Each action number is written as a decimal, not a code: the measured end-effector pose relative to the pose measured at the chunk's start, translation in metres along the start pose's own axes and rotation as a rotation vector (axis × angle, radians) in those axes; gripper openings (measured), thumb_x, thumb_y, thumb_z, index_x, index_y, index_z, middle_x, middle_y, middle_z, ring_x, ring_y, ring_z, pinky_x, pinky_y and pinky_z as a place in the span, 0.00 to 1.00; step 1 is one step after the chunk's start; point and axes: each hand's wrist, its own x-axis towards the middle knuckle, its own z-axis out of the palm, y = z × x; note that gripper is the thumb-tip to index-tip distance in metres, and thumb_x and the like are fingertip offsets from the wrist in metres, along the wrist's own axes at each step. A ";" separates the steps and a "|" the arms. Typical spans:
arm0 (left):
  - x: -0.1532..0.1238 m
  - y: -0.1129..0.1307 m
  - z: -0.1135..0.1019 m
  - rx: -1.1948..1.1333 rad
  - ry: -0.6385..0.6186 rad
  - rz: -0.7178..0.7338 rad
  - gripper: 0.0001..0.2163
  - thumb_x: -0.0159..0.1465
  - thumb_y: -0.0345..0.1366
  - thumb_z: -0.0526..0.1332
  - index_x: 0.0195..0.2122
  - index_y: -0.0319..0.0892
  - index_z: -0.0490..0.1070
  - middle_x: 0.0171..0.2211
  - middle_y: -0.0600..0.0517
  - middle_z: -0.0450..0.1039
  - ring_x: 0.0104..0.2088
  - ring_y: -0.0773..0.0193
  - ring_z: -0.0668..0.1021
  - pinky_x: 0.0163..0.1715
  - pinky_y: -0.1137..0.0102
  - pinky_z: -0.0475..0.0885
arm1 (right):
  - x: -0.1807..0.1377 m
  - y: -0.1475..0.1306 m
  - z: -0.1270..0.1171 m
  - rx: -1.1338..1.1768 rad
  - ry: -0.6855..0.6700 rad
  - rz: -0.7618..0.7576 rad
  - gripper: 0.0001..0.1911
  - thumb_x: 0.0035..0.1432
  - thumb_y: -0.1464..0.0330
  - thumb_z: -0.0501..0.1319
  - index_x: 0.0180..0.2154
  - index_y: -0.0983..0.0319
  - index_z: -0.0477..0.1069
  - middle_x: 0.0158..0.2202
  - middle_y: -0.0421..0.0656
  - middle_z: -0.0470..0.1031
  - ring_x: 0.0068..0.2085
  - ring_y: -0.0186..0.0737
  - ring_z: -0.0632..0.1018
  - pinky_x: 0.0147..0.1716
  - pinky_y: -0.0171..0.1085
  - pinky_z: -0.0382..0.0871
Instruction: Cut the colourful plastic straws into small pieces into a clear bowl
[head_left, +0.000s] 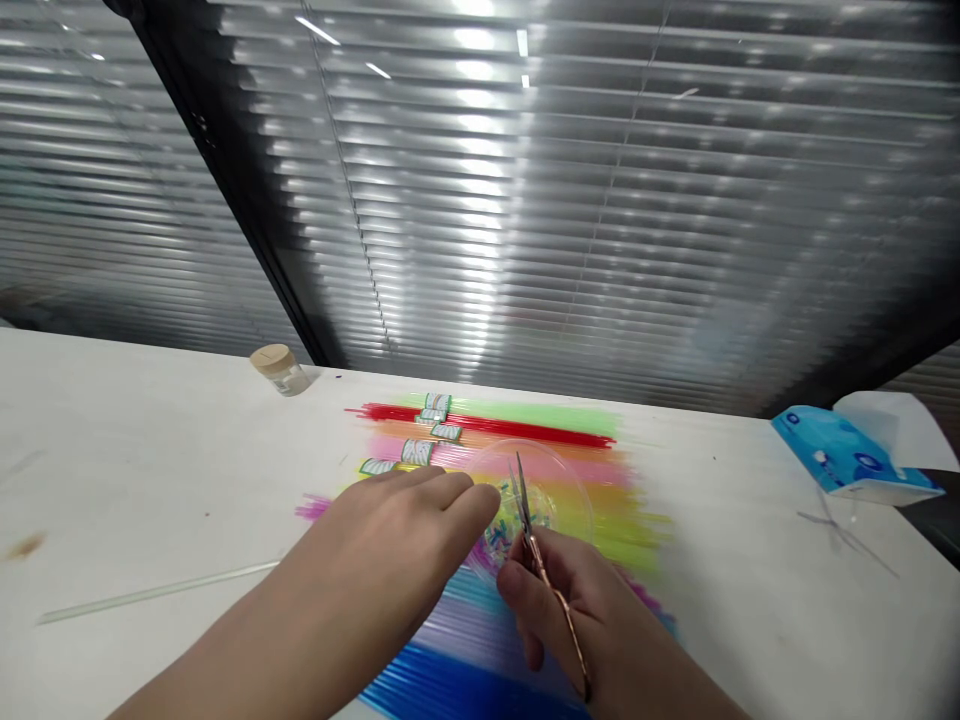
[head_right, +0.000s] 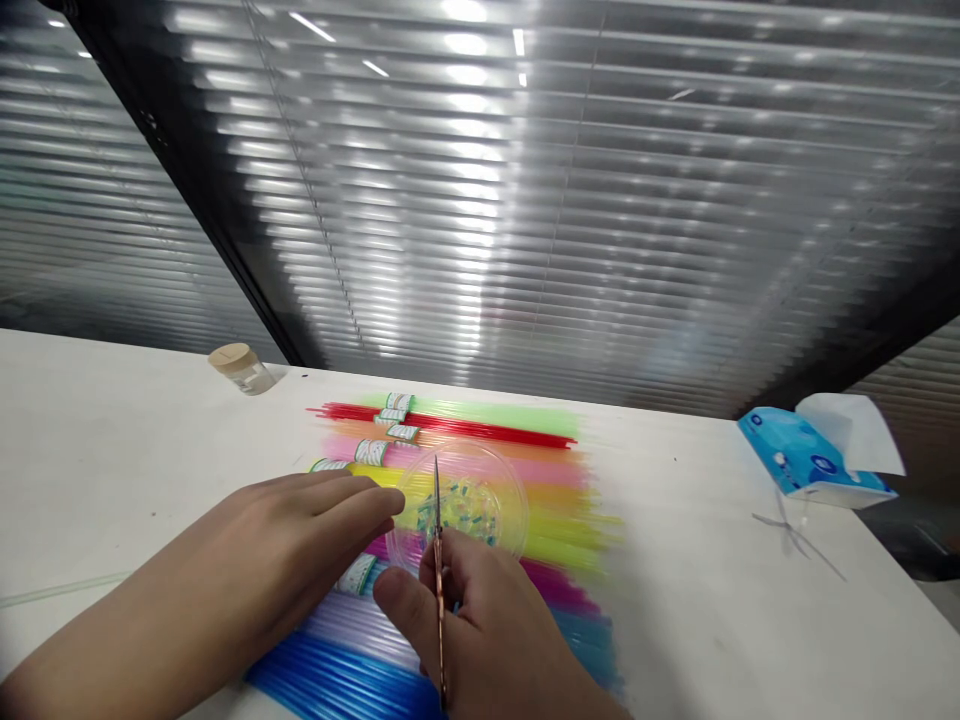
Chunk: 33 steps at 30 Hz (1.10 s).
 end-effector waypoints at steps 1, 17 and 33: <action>0.000 0.000 0.000 -0.001 0.000 0.002 0.12 0.66 0.22 0.51 0.39 0.47 0.69 0.36 0.55 0.76 0.32 0.63 0.75 0.31 0.68 0.60 | 0.000 0.000 0.000 -0.006 0.002 -0.002 0.34 0.61 0.34 0.55 0.29 0.58 0.64 0.27 0.40 0.70 0.30 0.41 0.70 0.32 0.40 0.62; 0.002 -0.002 0.000 0.096 -0.031 0.021 0.13 0.63 0.19 0.49 0.36 0.45 0.65 0.33 0.53 0.73 0.29 0.62 0.71 0.28 0.68 0.59 | 0.001 0.002 0.004 -0.037 0.000 -0.027 0.34 0.62 0.34 0.54 0.28 0.59 0.63 0.25 0.40 0.71 0.29 0.40 0.71 0.29 0.38 0.61; 0.003 -0.003 0.000 0.142 -0.033 0.021 0.13 0.63 0.20 0.47 0.36 0.44 0.65 0.33 0.52 0.73 0.29 0.63 0.71 0.29 0.68 0.60 | 0.000 0.000 0.004 -0.052 -0.005 -0.016 0.34 0.63 0.34 0.52 0.30 0.58 0.64 0.29 0.43 0.74 0.31 0.43 0.72 0.32 0.40 0.65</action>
